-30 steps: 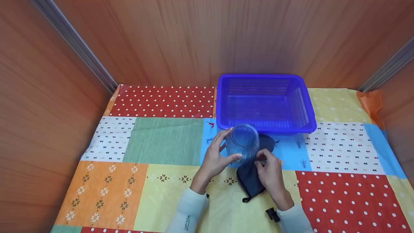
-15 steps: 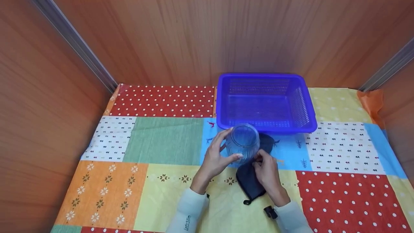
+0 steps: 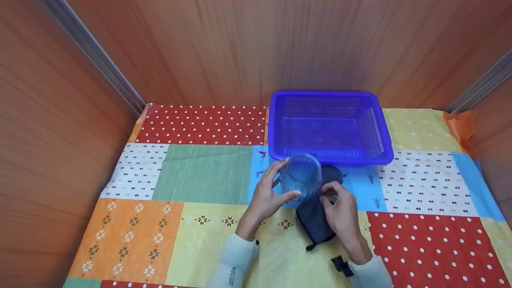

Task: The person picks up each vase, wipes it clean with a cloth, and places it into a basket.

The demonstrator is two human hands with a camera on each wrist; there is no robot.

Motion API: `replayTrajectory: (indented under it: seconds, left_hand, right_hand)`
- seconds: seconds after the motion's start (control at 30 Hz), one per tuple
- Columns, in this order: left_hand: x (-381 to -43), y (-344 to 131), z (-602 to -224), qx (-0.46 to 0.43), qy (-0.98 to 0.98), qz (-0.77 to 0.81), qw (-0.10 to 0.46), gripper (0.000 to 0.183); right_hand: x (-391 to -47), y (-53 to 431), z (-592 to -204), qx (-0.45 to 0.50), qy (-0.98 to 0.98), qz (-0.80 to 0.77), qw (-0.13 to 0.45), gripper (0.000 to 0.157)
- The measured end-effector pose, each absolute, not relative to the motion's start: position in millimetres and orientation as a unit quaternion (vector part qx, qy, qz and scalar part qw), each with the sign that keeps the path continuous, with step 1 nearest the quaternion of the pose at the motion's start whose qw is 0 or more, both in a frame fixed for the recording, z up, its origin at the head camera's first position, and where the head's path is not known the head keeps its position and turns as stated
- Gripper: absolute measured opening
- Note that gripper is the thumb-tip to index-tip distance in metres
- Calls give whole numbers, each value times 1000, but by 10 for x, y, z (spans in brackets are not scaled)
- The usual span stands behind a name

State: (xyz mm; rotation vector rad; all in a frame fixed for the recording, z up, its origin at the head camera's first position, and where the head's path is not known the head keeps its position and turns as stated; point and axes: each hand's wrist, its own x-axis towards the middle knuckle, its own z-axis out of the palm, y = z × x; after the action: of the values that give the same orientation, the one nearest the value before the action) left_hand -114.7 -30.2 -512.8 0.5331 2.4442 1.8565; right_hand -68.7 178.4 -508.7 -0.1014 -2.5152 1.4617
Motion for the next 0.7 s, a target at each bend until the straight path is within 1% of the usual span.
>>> replayTrajectory:
  seconds: [0.4, 0.7]
  left_hand:
    - [-1150, -303, -5112, 164, 786, 596, 19, 85]
    - [-1145, -304, -5111, 165, 788, 593, 20, 84]
  right_hand:
    - [-619, 1746, -4622, -18, -843, 520, 136, 16]
    - [-607, 1697, -4527, -12, -855, 499, 137, 17]
